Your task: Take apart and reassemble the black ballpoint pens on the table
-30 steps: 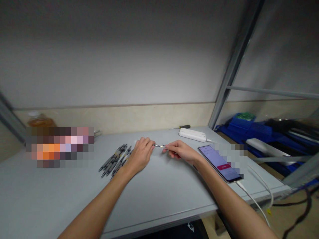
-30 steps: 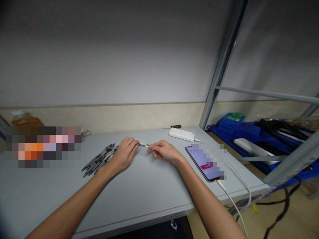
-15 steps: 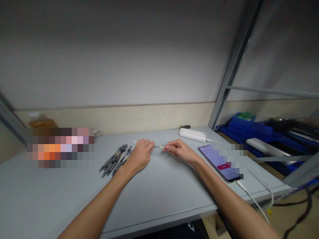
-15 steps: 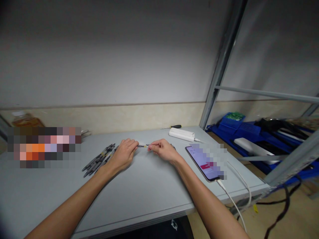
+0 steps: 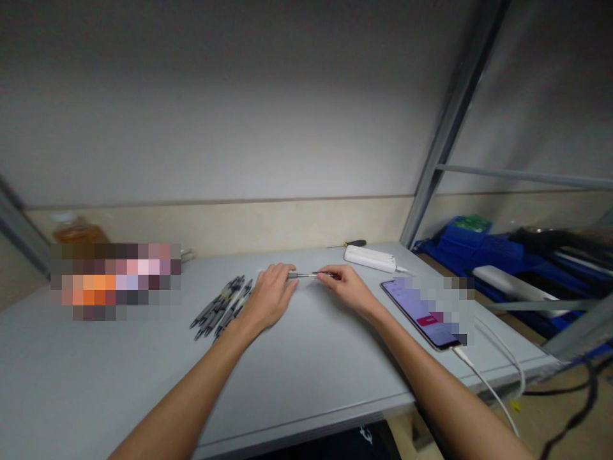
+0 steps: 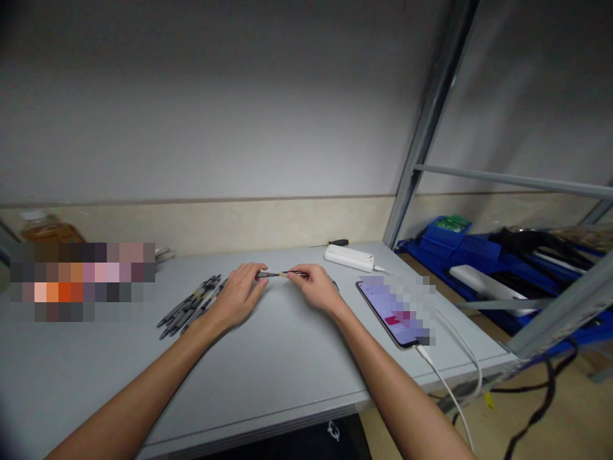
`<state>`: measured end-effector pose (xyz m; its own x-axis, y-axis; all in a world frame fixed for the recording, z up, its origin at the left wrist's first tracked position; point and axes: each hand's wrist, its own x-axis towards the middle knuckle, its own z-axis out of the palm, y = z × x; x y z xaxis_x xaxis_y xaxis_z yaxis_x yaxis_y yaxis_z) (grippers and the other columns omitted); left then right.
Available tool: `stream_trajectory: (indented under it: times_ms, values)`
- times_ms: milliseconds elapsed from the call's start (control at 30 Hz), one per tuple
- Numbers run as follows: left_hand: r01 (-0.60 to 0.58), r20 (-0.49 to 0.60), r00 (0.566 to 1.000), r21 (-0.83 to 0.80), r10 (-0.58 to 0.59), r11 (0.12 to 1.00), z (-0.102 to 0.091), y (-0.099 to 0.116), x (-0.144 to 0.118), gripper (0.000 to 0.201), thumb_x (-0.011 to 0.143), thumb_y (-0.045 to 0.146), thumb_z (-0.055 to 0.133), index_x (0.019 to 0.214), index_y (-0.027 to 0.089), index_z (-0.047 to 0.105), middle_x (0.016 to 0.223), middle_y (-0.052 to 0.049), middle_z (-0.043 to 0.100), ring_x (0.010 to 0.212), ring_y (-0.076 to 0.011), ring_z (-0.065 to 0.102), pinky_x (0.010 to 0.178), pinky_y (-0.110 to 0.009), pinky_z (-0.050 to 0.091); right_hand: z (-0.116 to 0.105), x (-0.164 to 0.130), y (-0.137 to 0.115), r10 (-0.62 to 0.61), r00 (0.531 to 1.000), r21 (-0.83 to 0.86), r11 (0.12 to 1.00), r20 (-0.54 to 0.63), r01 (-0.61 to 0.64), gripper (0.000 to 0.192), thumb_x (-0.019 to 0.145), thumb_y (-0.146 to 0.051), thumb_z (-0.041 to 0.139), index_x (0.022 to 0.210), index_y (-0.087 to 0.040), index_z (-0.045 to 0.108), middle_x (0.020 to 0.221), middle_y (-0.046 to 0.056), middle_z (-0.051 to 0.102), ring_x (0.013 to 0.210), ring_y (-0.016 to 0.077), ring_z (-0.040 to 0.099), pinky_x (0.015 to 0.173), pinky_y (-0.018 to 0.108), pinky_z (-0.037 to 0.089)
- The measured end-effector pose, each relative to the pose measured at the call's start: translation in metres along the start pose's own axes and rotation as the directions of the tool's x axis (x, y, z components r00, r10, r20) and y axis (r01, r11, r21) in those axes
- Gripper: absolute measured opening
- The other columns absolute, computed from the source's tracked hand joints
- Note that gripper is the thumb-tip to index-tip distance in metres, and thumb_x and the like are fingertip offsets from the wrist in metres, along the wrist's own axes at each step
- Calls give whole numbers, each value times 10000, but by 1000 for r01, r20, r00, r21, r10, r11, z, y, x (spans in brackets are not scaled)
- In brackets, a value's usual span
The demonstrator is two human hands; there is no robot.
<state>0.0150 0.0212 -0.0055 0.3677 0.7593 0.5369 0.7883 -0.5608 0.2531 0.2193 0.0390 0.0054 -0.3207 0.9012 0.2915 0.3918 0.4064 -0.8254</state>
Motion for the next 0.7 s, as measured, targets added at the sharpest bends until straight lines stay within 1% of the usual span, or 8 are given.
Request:
stream_trajectory:
  times_ms: [100, 200, 367, 433, 500, 600, 700]
  values:
    - [-1, -60, 998, 18, 2, 1000, -3, -1, 2, 193, 910, 267, 380, 968, 167, 534, 931, -68, 596, 880, -206, 501, 786, -342, 382, -3, -1, -4, 39, 999, 88, 995, 2, -39, 307, 785, -404, 538, 757, -122, 658, 489, -45, 412, 477, 84, 327, 475, 224, 243]
    - [-23, -65, 998, 12, 24, 1000, -2, -5, 2, 182, 909, 237, 382, 928, 170, 550, 898, -59, 611, 854, -200, 501, 769, -333, 376, -5, -4, -8, 53, 998, 141, 988, 35, -58, 317, 779, -423, 546, 739, -125, 646, 467, -61, 350, 458, 77, 288, 459, 226, 210]
    - [-2, -63, 998, 17, 3, 1000, 1, -10, 1, 262, 919, 236, 345, 849, 178, 590, 781, -48, 611, 793, -195, 502, 735, -322, 368, -5, -5, -8, 39, 998, 131, 990, 51, -46, 314, 765, -414, 568, 793, -119, 674, 488, -50, 389, 473, 81, 309, 470, 226, 235]
    - [11, -58, 998, 8, -11, 1000, 1, -11, 2, 278, 917, 245, 341, 842, 182, 601, 773, -46, 612, 792, -193, 512, 735, -319, 367, -5, -4, -7, 28, 999, 125, 992, 46, -34, 320, 768, -412, 566, 811, -118, 684, 494, -40, 420, 486, 89, 339, 480, 228, 261]
    - [33, -39, 999, 0, -33, 999, 1, -11, 2, 300, 915, 250, 333, 818, 183, 610, 751, -45, 610, 772, -191, 524, 727, -315, 369, -5, -4, -7, 13, 999, 118, 993, 36, -18, 323, 767, -404, 569, 843, -115, 693, 523, -21, 478, 508, 99, 381, 495, 230, 292]
    - [64, 8, 998, -11, -64, 998, 1, -11, 4, 362, 915, 255, 308, 731, 180, 610, 671, -43, 592, 689, -187, 526, 679, -305, 373, -6, -4, -9, -5, 1000, 85, 996, 13, 4, 313, 758, -382, 581, 883, -122, 704, 599, 13, 563, 553, 116, 443, 514, 233, 330]
    - [77, 11, 997, -52, -76, 996, 1, -11, 4, 386, 920, 290, 295, 712, 182, 602, 651, -42, 583, 675, -187, 530, 661, -300, 381, -6, -4, -10, -7, 1000, 71, 997, -10, 7, 297, 749, -359, 589, 896, -129, 708, 616, 24, 583, 565, 122, 465, 509, 231, 348]
